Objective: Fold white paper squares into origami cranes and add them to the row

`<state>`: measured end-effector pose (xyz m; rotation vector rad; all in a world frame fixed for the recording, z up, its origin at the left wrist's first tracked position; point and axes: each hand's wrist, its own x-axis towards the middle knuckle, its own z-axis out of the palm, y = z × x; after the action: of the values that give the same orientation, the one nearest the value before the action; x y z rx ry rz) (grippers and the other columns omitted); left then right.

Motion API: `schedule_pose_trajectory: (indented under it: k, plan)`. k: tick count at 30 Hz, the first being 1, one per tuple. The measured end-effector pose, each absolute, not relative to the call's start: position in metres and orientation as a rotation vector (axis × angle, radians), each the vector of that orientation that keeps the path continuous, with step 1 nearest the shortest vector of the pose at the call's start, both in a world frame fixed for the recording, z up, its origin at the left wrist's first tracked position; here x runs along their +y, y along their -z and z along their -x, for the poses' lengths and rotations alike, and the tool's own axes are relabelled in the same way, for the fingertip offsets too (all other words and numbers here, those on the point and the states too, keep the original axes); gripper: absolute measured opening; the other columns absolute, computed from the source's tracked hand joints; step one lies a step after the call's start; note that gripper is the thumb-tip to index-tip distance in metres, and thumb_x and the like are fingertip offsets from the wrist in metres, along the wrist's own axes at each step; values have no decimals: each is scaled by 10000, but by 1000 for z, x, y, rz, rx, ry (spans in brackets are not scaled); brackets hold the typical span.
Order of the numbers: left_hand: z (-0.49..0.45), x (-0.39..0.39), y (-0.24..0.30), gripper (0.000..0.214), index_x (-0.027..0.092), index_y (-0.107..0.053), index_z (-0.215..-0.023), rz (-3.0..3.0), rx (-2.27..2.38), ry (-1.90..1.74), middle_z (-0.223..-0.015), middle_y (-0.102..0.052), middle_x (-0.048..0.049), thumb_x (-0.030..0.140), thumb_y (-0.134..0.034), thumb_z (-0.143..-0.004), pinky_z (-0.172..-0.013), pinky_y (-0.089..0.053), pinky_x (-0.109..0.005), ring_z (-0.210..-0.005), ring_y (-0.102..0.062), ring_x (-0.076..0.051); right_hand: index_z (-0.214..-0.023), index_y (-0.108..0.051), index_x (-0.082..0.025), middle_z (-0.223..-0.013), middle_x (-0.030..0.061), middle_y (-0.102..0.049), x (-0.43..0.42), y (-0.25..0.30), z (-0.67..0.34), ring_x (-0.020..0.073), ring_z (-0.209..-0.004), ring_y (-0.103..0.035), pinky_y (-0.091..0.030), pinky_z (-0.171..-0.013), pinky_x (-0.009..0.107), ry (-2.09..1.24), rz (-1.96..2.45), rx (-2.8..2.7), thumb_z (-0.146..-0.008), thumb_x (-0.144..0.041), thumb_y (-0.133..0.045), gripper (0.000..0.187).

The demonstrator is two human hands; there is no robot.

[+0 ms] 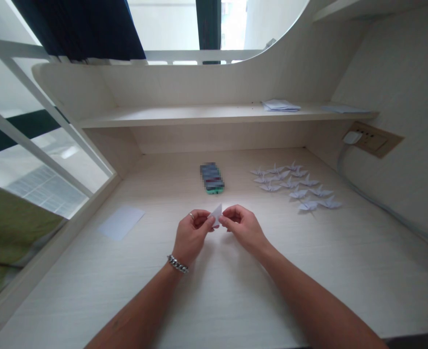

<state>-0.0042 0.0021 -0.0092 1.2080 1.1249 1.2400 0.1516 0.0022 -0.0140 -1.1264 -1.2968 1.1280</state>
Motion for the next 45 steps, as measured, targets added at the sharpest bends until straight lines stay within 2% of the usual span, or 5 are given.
schedule_pose_trajectory:
  k: [6, 14, 32, 40, 45]
  plan:
    - [2, 0, 8, 294, 124, -584, -845, -1168, 1090, -1213, -711, -712, -39, 299, -771, -700, -632, -565, -280, -665, -702, -175, -791, -663, -159, -761, 42, -692, -5, 10, -147, 166, -676, -649, -511, -633, 280, -943, 1181, -1351, -786, -275, -665, 116]
    - [-1, -4, 6, 296, 115, -627, -842, -1094, 984, -1187, -787, -705, -48, 390, -707, -769, -730, -596, -325, -751, -707, -182, -864, -751, -189, -865, 54, -725, -6, 12, -145, 179, -762, -681, -553, -686, 285, -782, 1180, -1343, -796, -220, -657, 120]
    - [-2, -5, 5, 295, 131, -603, -870, -1115, 902, -1182, -876, -690, -40, 330, -765, -725, -764, -599, -352, -822, -684, -175, -821, -694, -177, -862, 52, -693, -13, 7, -141, 181, -775, -657, -551, -660, 288, -824, 1151, -1297, -799, -300, -671, 127]
    - [-1, -3, 7, 298, 133, -598, -885, -1099, 886, -1201, -890, -697, -49, 331, -759, -731, -810, -585, -386, -859, -690, -197, -930, -741, -211, -949, 66, -684, -14, 5, -142, 188, -867, -651, -555, -709, 289, -799, 1114, -1344, -810, -240, -653, 152]
    - [-1, -4, 6, 276, 129, -604, -886, -1105, 876, -1201, -948, -707, -67, 306, -755, -739, -831, -581, -407, -885, -689, -205, -876, -737, -197, -936, 63, -680, -14, 4, -142, 182, -847, -652, -548, -683, 278, -820, 1131, -1333, -799, -240, -660, 117]
